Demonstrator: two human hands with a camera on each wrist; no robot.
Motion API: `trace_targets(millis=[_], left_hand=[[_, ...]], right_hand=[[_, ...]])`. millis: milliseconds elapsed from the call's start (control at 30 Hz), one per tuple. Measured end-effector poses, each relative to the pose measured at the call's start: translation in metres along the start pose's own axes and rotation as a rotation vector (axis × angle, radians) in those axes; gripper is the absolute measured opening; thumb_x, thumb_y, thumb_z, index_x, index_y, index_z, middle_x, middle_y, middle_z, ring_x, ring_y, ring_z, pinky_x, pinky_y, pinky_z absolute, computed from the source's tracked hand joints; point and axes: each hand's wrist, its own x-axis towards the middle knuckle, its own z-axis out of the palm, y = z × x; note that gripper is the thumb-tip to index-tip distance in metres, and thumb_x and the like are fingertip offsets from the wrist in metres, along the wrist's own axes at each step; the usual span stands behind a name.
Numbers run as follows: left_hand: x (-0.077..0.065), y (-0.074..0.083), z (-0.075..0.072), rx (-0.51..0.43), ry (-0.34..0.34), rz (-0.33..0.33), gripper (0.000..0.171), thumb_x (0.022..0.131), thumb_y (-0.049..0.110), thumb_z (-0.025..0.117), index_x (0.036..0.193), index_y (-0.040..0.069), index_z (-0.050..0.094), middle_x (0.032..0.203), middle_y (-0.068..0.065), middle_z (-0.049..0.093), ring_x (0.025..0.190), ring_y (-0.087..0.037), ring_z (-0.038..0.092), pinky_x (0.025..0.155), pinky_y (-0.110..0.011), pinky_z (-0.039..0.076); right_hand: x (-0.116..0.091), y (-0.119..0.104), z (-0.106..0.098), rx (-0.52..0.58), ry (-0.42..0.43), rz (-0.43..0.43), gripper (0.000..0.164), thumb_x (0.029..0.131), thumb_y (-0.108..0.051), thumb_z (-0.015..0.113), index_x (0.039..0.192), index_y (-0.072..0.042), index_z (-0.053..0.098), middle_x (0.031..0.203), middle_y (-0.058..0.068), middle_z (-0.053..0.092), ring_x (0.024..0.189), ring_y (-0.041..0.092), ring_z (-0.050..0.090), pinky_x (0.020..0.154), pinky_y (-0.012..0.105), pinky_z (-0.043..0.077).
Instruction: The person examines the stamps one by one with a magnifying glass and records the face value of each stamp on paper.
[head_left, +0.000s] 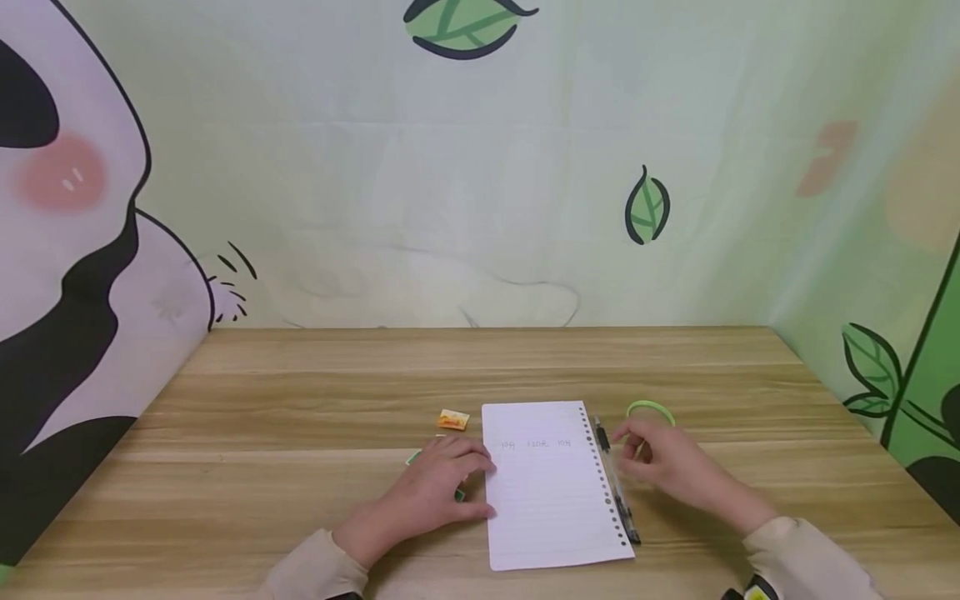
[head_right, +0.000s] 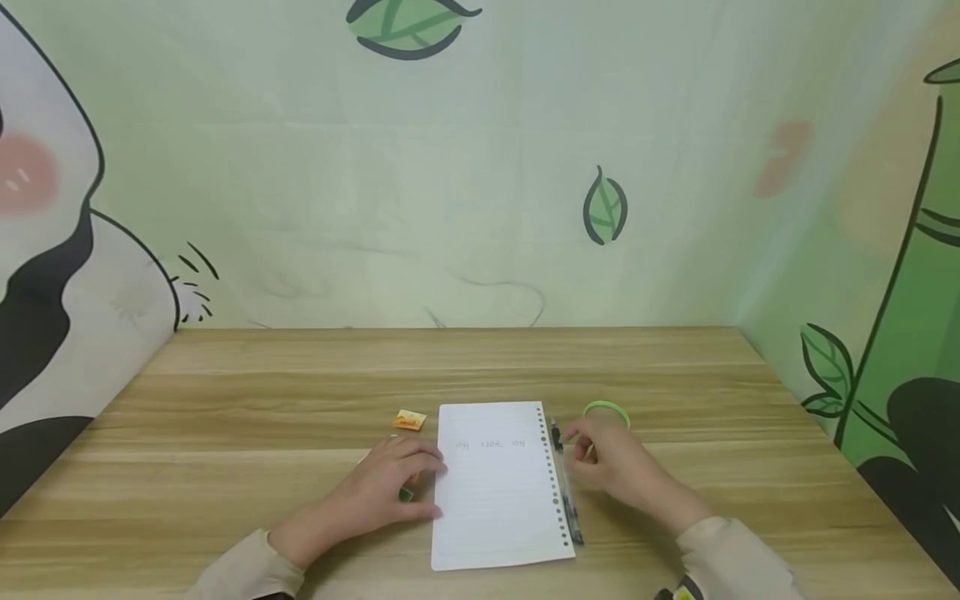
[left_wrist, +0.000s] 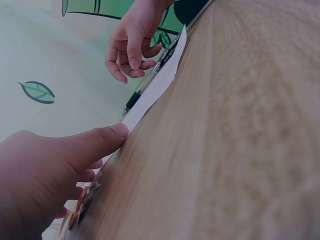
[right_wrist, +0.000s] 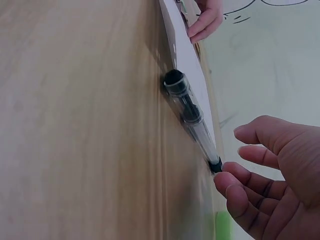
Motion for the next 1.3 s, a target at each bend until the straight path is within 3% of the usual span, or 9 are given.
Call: trace_targets(millis=[267,667,1100,1300], left_hand=[[0.000,-0.001,0.000,0.001,0.005,0.006,0.041,0.078,0.043,0.077,0.107,0.016,0.068,0.115,0.004,0.062,0.117,-0.019,0.053,0.104,-0.042,0.041],[0.000,0.000,-0.001,-0.006,-0.007,-0.007,0.043,0.078,0.045,0.076,0.108,0.016,0.067,0.117,0.005,0.062,0.118,-0.018,0.052,0.106,-0.042,0.040],[0.000,0.001,0.000,-0.006,-0.017,-0.014,0.043,0.078,0.045,0.076,0.109,0.017,0.067,0.118,0.005,0.061,0.118,-0.018,0.052,0.107,-0.042,0.039],[0.000,0.001,-0.001,-0.004,-0.015,-0.014,0.042,0.078,0.044,0.076,0.109,0.017,0.067,0.118,0.005,0.062,0.118,-0.018,0.052,0.106,-0.042,0.040]], right_hand=[[0.006,-0.003,0.007,-0.019,-0.109,0.023,0.023,0.083,-0.008,0.068,0.105,-0.006,0.061,0.075,-0.003,0.056,0.058,-0.001,0.046,0.050,0.019,0.042],[0.009,-0.007,0.015,-0.154,-0.120,0.029,0.019,0.083,-0.011,0.068,0.100,-0.010,0.060,0.066,-0.009,0.051,0.056,-0.001,0.041,0.051,0.018,0.039],[0.009,-0.009,0.018,-0.169,-0.100,0.028,0.023,0.080,-0.005,0.064,0.101,-0.010,0.059,0.062,-0.009,0.049,0.051,-0.002,0.039,0.046,0.017,0.036],[0.011,-0.012,0.012,-0.136,-0.068,0.011,0.018,0.083,-0.004,0.060,0.101,-0.008,0.063,0.060,-0.009,0.045,0.051,-0.002,0.036,0.045,0.017,0.033]])
